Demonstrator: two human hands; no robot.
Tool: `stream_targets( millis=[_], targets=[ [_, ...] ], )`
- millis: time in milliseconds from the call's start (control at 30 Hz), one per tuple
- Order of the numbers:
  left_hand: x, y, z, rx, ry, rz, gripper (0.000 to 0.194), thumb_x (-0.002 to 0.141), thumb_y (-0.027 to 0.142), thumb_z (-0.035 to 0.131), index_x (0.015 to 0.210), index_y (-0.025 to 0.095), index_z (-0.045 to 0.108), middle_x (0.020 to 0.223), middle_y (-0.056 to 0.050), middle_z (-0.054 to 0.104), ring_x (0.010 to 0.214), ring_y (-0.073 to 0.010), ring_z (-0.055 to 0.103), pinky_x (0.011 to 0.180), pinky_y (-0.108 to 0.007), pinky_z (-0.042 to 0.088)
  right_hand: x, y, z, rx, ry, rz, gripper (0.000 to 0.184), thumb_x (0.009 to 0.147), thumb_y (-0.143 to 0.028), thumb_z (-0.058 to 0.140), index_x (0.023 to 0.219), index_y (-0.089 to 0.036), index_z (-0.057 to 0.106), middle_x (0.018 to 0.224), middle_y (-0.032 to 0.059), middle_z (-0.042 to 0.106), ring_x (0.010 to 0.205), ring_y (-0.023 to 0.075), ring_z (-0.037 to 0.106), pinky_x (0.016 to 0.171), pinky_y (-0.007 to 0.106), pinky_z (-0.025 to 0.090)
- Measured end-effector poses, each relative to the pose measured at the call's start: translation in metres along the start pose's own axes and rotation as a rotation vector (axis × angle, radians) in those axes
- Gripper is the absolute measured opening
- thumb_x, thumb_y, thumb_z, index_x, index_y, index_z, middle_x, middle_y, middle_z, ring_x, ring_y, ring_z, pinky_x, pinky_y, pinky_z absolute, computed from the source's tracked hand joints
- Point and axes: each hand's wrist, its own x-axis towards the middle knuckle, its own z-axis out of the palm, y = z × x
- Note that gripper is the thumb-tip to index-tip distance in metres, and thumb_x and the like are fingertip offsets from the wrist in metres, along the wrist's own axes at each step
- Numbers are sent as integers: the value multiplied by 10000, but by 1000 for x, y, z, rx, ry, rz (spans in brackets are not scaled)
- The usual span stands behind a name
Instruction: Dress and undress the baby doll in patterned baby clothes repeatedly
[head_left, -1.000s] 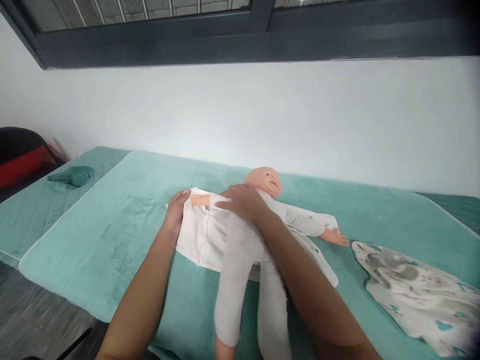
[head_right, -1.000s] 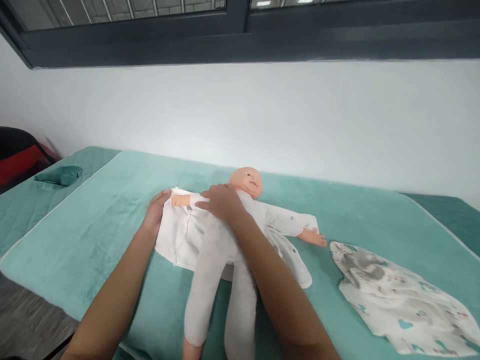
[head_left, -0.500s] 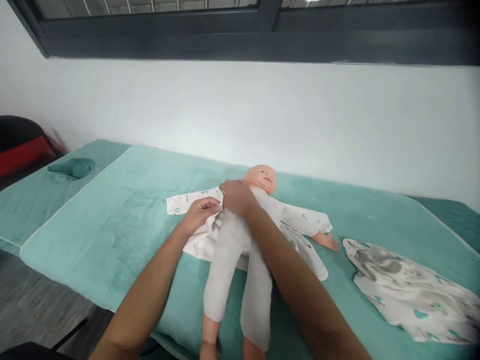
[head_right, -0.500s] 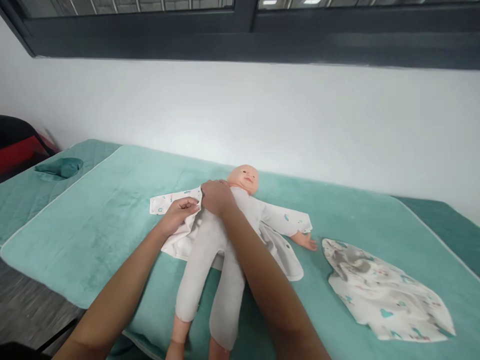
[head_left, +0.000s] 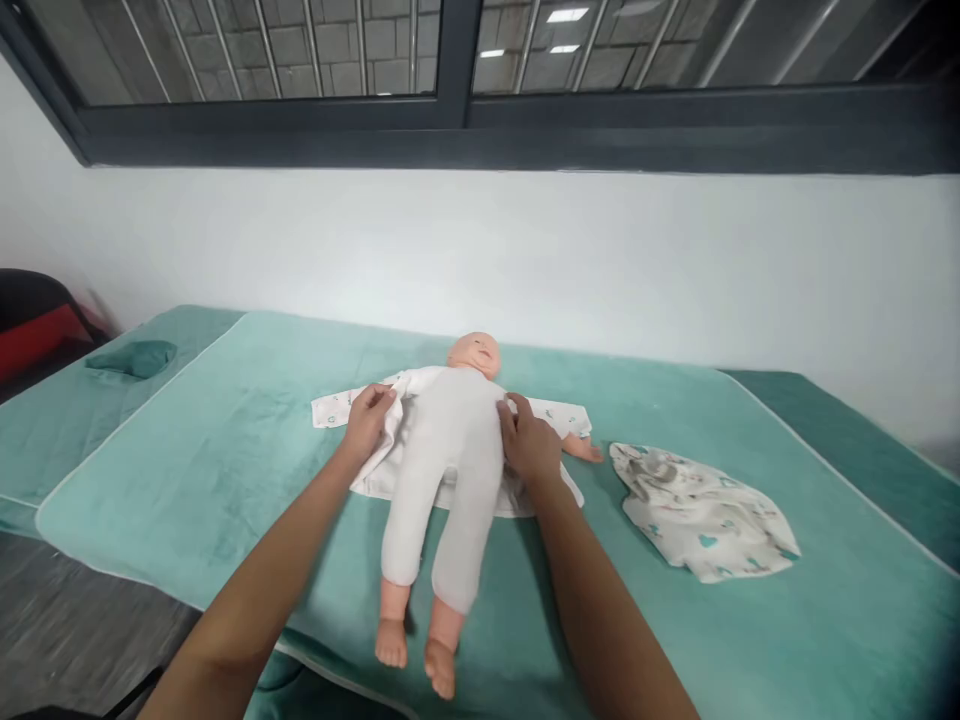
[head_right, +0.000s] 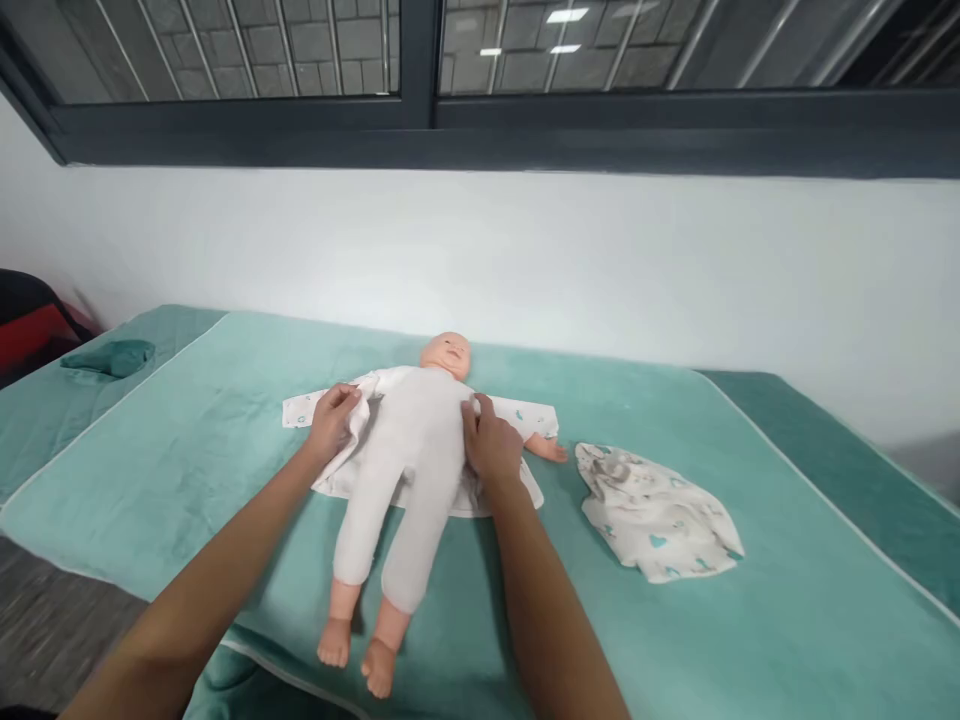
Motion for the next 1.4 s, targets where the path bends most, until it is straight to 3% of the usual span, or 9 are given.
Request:
stream_targets(
  millis=[300,600,800,900,967,1000,1167,1300,1400],
  targets=[
    [26,21,42,159,16,78,228,880,386,618,765,193,578,718,31,498,727,-140,454,725,-260,360,16,22,19,747,-222,-149,646,870,-492,627,1428,-199,486,1018,46,692,922,201,641,885,385,517],
    [38,50,62,228,-92,132,234,883,385,614,750,199,569,708,24,501,707,-142,453,689,-263,354,19,23,26,781,-382,-300,641,889,-430,610,1479,-247,441,1144,53,633,1113,203,607,1080,434,445],
    [-1,93,64,323,-324,-43,261,778,402,726,655,177,677,641,-10,616,576,-142,489,555,-268,357,13,16,24,689,-349,-210,609,883,-421,560,1450,-214,473,1136,71,649,1096,207,624,1078,436,450],
    [-32,114,60,331,-625,-238,294,808,456,702,725,179,752,573,-21,617,453,-132,473,490,-277,340,10,13,26,672,-307,-189,571,891,-397,522,1425,-198,495,1139,83,668,1041,201,644,1024,424,485],
    [-47,118,58,316,-734,-265,306,854,473,656,810,192,768,582,-30,632,472,-157,537,514,-284,379,9,13,27,672,-260,-172,525,873,-357,512,1372,-197,536,1117,84,697,998,204,663,997,430,496],
    [-52,115,58,314,-695,-213,290,872,457,638,833,199,763,627,-38,659,529,-172,583,549,-286,406,9,14,27,691,-235,-157,497,852,-336,510,1324,-190,566,1084,82,713,966,205,675,982,431,502],
    [-65,78,52,465,-157,97,215,900,338,596,758,214,701,688,-11,642,685,-181,553,668,-284,391,18,32,14,787,-8,49,350,757,-297,457,1035,-181,634,939,67,727,786,202,688,849,407,541],
    [-74,61,56,545,-224,99,227,920,349,578,784,225,710,676,7,638,652,-174,528,655,-290,353,26,53,-1,623,299,208,384,727,-278,476,1062,-176,634,1134,129,686,1082,268,632,989,460,479],
    [-72,63,71,573,-329,195,234,945,337,551,819,226,714,711,0,663,670,-177,560,670,-296,370,30,61,-1,601,318,294,404,744,-275,495,1113,-177,628,1230,147,650,1189,287,587,1044,473,452]
  ],
)
